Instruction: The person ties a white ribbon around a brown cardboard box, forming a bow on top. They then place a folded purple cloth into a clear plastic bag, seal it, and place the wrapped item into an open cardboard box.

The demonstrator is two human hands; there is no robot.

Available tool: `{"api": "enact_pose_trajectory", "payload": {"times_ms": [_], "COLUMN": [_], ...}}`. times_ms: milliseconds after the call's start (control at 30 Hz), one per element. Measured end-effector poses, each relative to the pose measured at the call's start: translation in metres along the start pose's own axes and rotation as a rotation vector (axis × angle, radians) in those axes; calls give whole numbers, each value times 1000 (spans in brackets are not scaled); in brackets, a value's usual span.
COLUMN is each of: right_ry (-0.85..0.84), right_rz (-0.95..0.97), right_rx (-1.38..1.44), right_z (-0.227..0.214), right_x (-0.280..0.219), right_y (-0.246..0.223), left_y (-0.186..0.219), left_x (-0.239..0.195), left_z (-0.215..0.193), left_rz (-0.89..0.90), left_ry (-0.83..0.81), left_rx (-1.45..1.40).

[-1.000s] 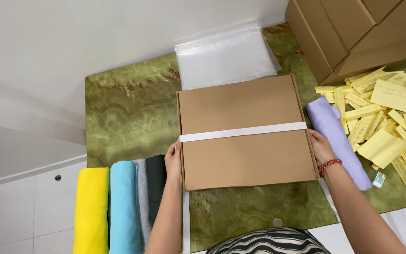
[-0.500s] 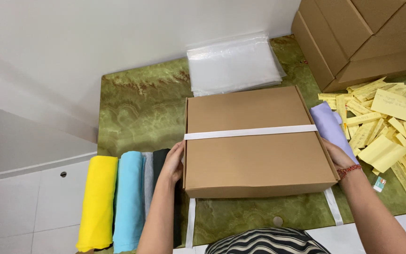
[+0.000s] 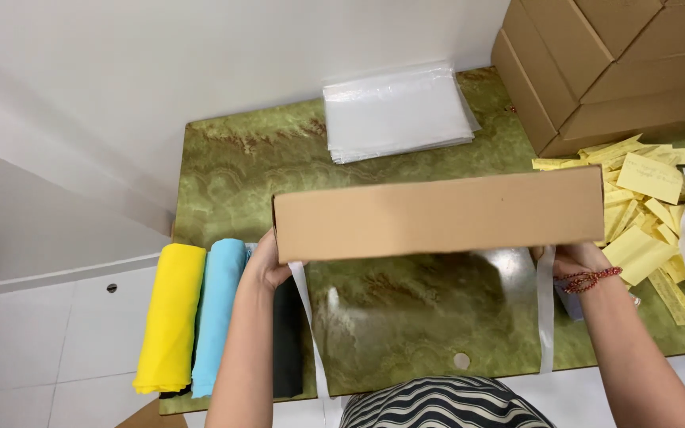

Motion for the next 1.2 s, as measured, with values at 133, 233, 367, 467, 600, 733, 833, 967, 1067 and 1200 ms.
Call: {"api": "enact_pose_trajectory", "payload": {"times_ms": [133,233,367,467,600,733,833,967,1067,1200], "right_ry": [-73,-27,-74,-47,5,20,142,195,187,196], "right_rz": [19,-99,-50,-106,-172,-289,-403,-355,-348,-413], "right_rx": [99,18,134,158,148,42,15,39,31,44], "right_z": [26,49,50,56,61,57,73,70,54,42], "right_x": [-6,-24,-19,-24,-30,-23,-46,-46,-29,-12], "right_y": [2,0,7,8,8,3,19,46,63,99], "left_y": [7,-1,-16,-27,-28,-28,-15,-45,-59,-87], "left_x": [-1,-2,-1,6,6,6,-21,-18,-37,-69], "left_z": [1,-4,-14,-20,-18,-17,-6,-27,-25,-8], "left_rz": [12,-25,-18,-13,13,82,159,151,186,189], "left_ry": [34,88,160,166,143,146,170,132,165,242], "left_rx": [-103,-137,-253,-332,-364,-332,-247,-389,-350,-339]}}
Point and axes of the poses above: each hand's wrist, its own x-axis towards the middle knuckle, its own z-axis out of the palm, y = z × x, the point moved 9 cm from there along x, towards the middle knuckle, and after that the axes turned 11 degrees about z, right-handed, at the moved point
